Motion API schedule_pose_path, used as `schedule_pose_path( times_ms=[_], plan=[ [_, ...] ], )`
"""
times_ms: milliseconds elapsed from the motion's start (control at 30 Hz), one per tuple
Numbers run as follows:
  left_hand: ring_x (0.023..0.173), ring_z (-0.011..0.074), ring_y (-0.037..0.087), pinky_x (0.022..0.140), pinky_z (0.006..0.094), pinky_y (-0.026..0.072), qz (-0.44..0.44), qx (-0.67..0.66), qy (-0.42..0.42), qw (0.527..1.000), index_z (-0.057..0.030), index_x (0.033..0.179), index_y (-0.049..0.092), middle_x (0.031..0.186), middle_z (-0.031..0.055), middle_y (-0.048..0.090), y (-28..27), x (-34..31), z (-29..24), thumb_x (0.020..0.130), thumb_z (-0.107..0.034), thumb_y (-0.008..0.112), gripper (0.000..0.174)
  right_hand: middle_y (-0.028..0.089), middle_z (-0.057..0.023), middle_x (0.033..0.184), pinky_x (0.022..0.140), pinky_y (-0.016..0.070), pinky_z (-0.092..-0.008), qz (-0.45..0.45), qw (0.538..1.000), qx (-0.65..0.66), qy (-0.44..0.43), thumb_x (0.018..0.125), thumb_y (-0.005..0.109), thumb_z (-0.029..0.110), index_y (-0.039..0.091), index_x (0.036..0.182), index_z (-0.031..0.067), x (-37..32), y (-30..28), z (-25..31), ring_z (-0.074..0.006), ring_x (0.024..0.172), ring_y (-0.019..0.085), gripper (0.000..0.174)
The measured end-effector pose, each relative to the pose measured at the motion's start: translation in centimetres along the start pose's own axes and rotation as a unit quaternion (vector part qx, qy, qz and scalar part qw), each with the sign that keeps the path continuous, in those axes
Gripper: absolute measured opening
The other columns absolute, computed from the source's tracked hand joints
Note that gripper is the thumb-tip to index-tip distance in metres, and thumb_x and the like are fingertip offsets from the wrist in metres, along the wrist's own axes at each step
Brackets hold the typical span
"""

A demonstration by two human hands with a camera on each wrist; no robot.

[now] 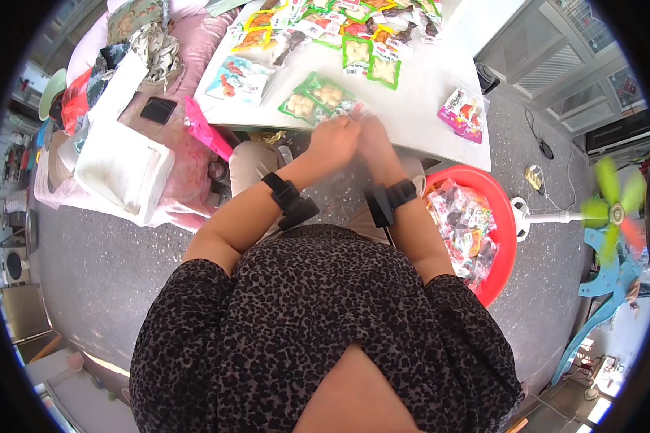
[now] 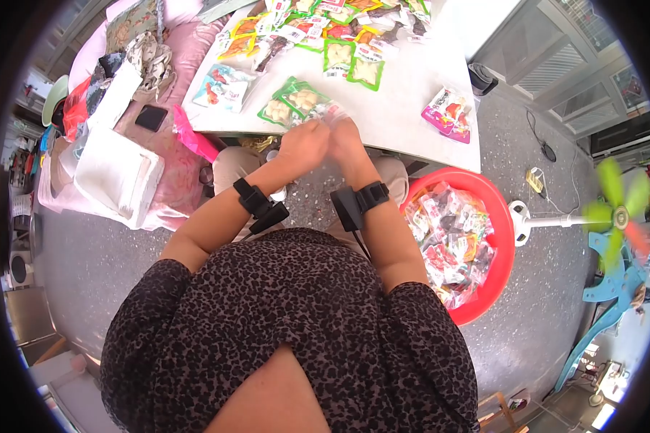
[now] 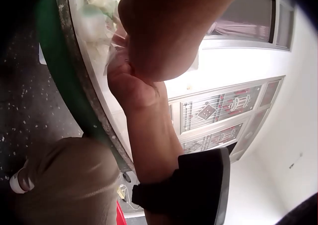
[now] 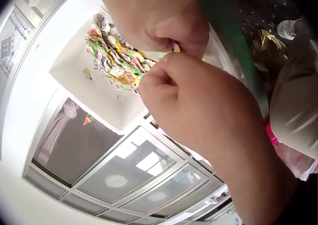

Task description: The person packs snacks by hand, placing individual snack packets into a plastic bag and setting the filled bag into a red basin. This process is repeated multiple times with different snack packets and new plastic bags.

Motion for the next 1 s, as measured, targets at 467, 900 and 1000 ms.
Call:
schedule_pose_path(
  times_ms=[467, 900, 1000],
  plan=[
    [0.067, 0.0278, 0.053, 0.058, 0.0364, 0.0438, 0.040, 0.006, -0.035, 0.999, -0.0049, 0.076, 0.051, 0.074, 0.0100, 0.051, -0.1, -0.3, 1.9, 0.065, -0.016, 0.056, 0.017, 0.052, -0.0069, 0.080, 0.060, 0.0425, -0.0299, -0.015, 0.995, 0.008, 0.102, 0.083, 0.041, 0.023, 0.049, 0.090, 0.0049, 2.8, -0.3, -2.5, -0.0166, 0.069, 0.051, 0.021],
    [0.107, 0.0299, 0.038, 0.088, 0.0430, 0.0279, -0.013, 0.071, 0.075, 0.995, -0.0105, 0.095, 0.054, 0.109, 0.0120, 0.045, -0.3, -2.5, 2.2, 0.063, -0.013, 0.058, 0.032, 0.051, -0.0105, 0.091, 0.062, 0.0438, -0.0306, -0.104, 0.986, 0.126, 0.021, 0.077, 0.049, 0.008, 0.039, 0.100, 0.0032, -3.6, -8.7, -2.2, -0.0210, 0.078, 0.054, 0.026],
    [0.105, 0.0293, 0.040, 0.088, 0.0411, 0.0295, 0.005, 0.011, 0.083, 0.997, -0.0086, 0.091, 0.055, 0.106, 0.0117, 0.047, -0.1, -1.6, 2.1, 0.066, -0.009, 0.055, 0.025, 0.050, -0.0103, 0.093, 0.066, 0.0428, -0.0284, -0.163, 0.985, 0.051, 0.014, 0.076, 0.052, 0.009, 0.040, 0.101, 0.0036, -4.4, -8.9, 0.7, -0.0192, 0.082, 0.052, 0.028]
  ],
)
Point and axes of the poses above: each hand's wrist, its own x-axis towards the middle knuckle, its own y-axis out of the palm, z = x × y, the point moved 9 cm from there along x, towards the middle knuckle
